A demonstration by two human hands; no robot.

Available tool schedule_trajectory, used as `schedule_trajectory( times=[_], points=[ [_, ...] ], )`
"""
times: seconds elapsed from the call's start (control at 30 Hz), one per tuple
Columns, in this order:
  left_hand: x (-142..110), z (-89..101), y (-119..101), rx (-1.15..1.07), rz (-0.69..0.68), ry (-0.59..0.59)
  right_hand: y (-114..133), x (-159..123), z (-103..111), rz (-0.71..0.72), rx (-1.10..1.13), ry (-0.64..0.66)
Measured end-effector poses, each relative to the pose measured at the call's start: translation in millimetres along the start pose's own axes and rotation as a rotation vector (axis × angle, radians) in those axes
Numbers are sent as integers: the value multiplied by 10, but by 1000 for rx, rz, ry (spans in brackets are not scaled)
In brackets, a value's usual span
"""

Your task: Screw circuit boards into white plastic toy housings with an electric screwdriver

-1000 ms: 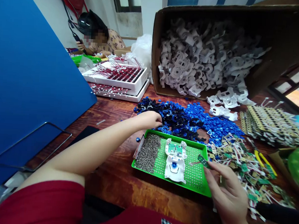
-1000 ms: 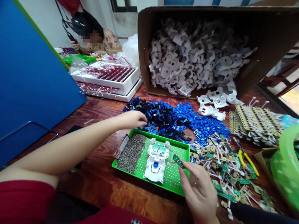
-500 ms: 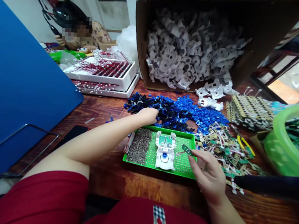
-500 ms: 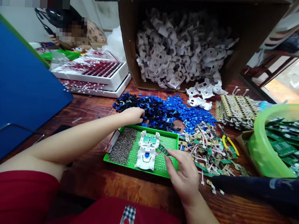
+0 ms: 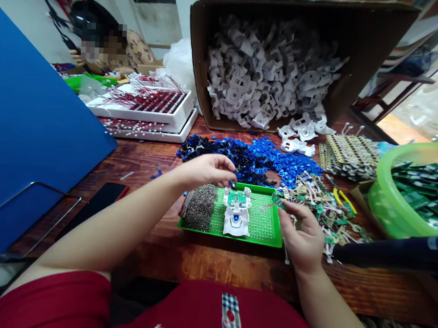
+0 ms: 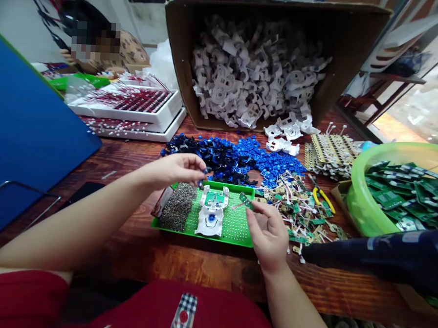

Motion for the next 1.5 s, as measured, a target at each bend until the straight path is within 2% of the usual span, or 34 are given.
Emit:
schedule_trajectory(
  times=[0.07, 0.13, 0.17, 0.23, 0.33, 0.4, 0.47, 0.57, 0.67, 0.83, 1.1, 1.23, 1.33, 1.4, 1.5],
  points=[
    [-326, -370, -75, -186, -19, 111, 17, 5, 30, -16, 14, -53],
    [-616, -789, -72, -382, 21, 256, 86, 6, 53, -28, 17, -73],
    [-741, -1012, -35, -677, 137, 367, 146, 6, 53, -18, 12, -53],
    [-893, -1310, 36, -881, 237, 429, 316, 2, 29, 59, -13, 49],
    [-957, -1517, 152, -1043, 336, 409, 584, -42, -54, 219, -52, 287],
    [-958, -1546, 199, -1099, 365, 386, 674, -89, -114, 209, -16, 429],
    [-960, -1534, 223, -1154, 386, 356, 705, -149, -173, 134, 57, 542],
    [-967, -1488, 245, -1235, 404, 278, 702, -243, -235, 61, 132, 606],
    [-968, -1446, 271, -1291, 406, 211, 635, -308, -246, 16, 117, 550],
    [-969, -1423, 303, -1331, 434, 195, 541, -347, -217, -63, 100, 402],
    [-970, -1392, 328, -1385, 466, 102, 596, -378, -311, -46, 135, 403],
    [-962, -1404, 293, -1415, 428, 177, 602, -367, -298, -38, 147, 359],
    [-965, -1407, 274, -1451, 428, 208, 636, -367, -315, 0, 158, 424],
    [-971, -1398, 275, -1464, 436, 205, 625, -375, -331, -24, 158, 465],
    [-984, -1382, 305, -1448, 454, 194, 558, -389, -327, -116, 195, 418]
  ],
)
Point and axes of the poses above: each hand's wrist, its own x-axis towards the middle knuckle, its own z-axis out of the back of the hand, y = z × x, the point moved 5 cm from there along x, towards the middle knuckle, and after that the axes turned 10 degrees about x, right-handed, at the moved point
